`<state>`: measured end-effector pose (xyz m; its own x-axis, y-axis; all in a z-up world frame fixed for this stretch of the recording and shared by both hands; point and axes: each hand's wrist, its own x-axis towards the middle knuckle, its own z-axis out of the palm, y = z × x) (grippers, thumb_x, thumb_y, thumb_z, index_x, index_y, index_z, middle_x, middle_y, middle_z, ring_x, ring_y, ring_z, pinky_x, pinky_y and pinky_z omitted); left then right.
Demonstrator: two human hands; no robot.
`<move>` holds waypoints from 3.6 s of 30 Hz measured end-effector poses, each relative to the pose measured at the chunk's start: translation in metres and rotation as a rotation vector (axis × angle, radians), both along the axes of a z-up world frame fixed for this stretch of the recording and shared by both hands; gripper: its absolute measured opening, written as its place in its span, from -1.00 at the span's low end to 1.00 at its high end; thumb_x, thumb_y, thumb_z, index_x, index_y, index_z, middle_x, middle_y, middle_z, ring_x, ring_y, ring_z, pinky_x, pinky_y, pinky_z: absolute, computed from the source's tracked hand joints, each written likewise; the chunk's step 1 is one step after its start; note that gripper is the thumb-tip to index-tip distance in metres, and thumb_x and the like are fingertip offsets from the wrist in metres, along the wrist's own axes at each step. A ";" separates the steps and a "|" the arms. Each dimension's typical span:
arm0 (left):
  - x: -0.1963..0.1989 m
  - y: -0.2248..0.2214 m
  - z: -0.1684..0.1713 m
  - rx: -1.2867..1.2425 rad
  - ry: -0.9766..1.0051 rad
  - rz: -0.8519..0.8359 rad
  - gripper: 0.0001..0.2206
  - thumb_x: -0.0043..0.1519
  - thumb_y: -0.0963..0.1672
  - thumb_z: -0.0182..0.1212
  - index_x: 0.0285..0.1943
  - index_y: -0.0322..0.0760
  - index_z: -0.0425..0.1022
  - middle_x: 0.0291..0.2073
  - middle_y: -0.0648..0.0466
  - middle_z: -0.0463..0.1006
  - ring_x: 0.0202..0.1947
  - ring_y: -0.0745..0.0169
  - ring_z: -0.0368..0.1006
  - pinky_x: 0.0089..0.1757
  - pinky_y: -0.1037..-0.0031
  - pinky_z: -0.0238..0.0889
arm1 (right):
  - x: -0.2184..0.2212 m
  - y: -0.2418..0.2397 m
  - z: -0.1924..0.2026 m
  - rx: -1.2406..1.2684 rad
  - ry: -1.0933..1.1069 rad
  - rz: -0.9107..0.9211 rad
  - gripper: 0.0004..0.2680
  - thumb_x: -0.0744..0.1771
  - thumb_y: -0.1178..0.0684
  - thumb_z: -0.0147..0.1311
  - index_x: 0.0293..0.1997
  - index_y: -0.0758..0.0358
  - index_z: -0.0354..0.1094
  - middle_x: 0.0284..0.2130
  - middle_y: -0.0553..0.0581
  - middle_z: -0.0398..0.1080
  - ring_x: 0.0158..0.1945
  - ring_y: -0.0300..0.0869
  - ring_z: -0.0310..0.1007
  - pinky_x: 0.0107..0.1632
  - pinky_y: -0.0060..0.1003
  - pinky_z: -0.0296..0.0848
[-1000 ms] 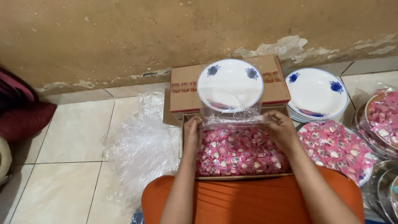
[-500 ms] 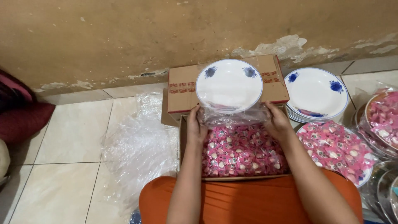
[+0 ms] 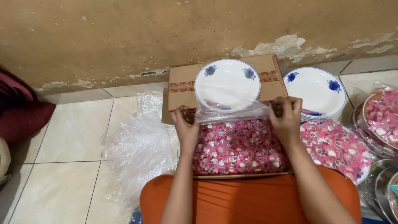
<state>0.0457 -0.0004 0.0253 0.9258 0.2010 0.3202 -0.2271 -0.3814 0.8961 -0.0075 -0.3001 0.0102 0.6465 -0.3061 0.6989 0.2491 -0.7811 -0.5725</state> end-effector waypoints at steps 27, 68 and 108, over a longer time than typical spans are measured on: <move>0.072 -0.019 -0.074 -1.209 0.417 -0.278 -0.74 0.06 -0.30 0.22 -0.26 -0.10 0.28 -0.44 0.20 0.37 -0.43 0.22 0.51 -0.40 0.50 0.41 | 0.085 -0.043 -0.101 1.772 0.399 0.462 -0.94 0.27 0.12 0.07 -0.41 0.23 0.36 -0.57 0.02 0.31 -0.50 -0.18 0.41 -0.28 -0.21 0.55; 0.068 -0.034 -0.086 -1.313 0.608 -0.283 -0.86 -0.04 -0.26 0.18 -0.40 -0.14 0.37 -0.53 0.11 0.46 -0.51 0.26 0.48 -0.40 0.46 0.47 | 0.006 0.014 0.030 0.174 0.216 0.292 -0.86 0.35 0.21 0.12 -0.16 0.51 0.25 -0.30 0.26 0.35 -0.25 -0.08 0.35 -0.12 -0.28 0.34; 0.055 -0.016 -0.004 0.700 -0.219 -0.053 -0.77 0.28 -0.05 0.23 0.12 0.16 0.55 0.00 0.28 0.45 0.15 0.35 0.28 0.17 0.00 -0.19 | 0.056 0.004 0.012 -0.110 0.344 0.203 -0.90 0.36 0.03 0.25 -0.15 0.19 0.52 -0.14 0.16 0.36 0.19 0.10 0.28 0.26 0.03 0.23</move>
